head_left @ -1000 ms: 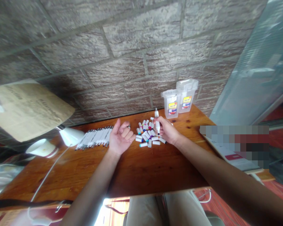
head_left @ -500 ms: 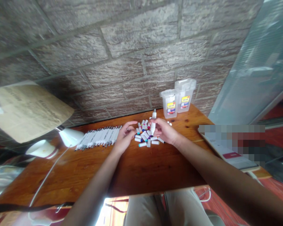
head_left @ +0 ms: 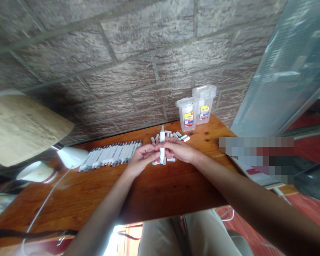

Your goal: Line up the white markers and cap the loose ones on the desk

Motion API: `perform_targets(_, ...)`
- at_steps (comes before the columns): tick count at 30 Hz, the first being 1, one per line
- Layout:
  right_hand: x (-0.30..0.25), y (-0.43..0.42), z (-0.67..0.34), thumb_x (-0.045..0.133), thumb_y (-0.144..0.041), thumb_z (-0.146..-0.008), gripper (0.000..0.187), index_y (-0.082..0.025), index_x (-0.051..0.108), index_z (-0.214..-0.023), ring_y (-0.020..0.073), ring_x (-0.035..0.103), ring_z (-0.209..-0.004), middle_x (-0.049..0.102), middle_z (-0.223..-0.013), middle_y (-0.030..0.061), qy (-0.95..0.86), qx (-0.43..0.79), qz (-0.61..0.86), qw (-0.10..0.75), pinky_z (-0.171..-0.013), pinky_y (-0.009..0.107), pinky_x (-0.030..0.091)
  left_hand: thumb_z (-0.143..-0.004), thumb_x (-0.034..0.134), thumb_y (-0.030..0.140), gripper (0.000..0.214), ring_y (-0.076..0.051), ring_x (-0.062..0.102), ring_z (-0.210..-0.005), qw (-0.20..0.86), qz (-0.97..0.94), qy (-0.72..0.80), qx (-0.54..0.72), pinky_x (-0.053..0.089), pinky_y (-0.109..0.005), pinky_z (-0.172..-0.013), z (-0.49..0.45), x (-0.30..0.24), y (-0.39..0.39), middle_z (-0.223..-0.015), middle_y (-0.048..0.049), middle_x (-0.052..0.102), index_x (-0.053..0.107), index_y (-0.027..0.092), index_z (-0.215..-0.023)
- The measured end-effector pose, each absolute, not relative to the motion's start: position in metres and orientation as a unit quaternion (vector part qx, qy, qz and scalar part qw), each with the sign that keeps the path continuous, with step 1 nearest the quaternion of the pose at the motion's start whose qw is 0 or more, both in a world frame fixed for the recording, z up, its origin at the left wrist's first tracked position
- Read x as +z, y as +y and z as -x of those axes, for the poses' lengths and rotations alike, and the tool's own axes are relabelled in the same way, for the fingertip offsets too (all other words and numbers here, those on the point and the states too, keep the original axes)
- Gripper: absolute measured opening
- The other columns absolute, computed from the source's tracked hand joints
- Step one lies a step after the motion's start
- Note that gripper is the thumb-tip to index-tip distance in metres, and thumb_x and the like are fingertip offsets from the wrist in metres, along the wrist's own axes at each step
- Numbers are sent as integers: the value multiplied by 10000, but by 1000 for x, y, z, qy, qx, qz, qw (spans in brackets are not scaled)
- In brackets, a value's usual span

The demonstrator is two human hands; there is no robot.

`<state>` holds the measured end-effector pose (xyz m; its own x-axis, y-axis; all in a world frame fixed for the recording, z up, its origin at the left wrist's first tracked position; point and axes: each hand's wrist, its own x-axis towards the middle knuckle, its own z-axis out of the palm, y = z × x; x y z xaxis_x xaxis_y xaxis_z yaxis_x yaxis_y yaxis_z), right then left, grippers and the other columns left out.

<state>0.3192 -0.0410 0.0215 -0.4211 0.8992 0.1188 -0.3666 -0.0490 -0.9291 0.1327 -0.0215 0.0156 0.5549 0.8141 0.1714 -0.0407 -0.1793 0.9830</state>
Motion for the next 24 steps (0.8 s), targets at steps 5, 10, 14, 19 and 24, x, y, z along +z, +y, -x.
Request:
perform_targets(5,26,-45,-320,702,-398,-775,275,-154,651,-892,33,258,-412,402,-476,-99,-529,684,255,433,-417,178,201,-699,841,310,274,-155,696,-689,607,-641,291,368,539,-252,-651,-134,15,-22,-786,-34,748,660,138,-813)
perform_targets(10,25,-45,-321,691,-381,-797,279,-148,652,-947,35,297,-438,456,-524,-79,-539,678,240,438,-427,173,220,-685,852,284,289,-169,720,-723,611,-637,280,377,551,-257,-680,-133,15,-20,-799,-39,762,642,135,-817)
perform_targets(14,19,-41,-320,718,-386,-794,292,-159,627,-954,35,324,-444,481,-553,-75,-540,674,242,442,-424,168,235,-683,852,287,312,-194,736,-745,623,-630,279,371,566,-287,-703,-134,18,-20,-829,-51,772,625,139,-839)
perform_targets(19,11,-36,-319,727,-381,-809,283,-167,608,-953,34,342,-452,496,-593,-69,-534,675,238,451,-425,167,241,-682,850,252,284,-152,717,-684,611,-634,278,383,539,-228,-644,-134,19,-20,-799,-36,770,629,141,-822)
perform_targets(24,12,-36,-319,731,-393,-806,311,-174,624,-999,39,341,-457,491,-585,-70,-534,673,245,450,-425,167,246,-679,848,271,282,-162,716,-688,606,-635,290,382,540,-242,-643,-134,19,-21,-808,-39,770,633,144,-809)
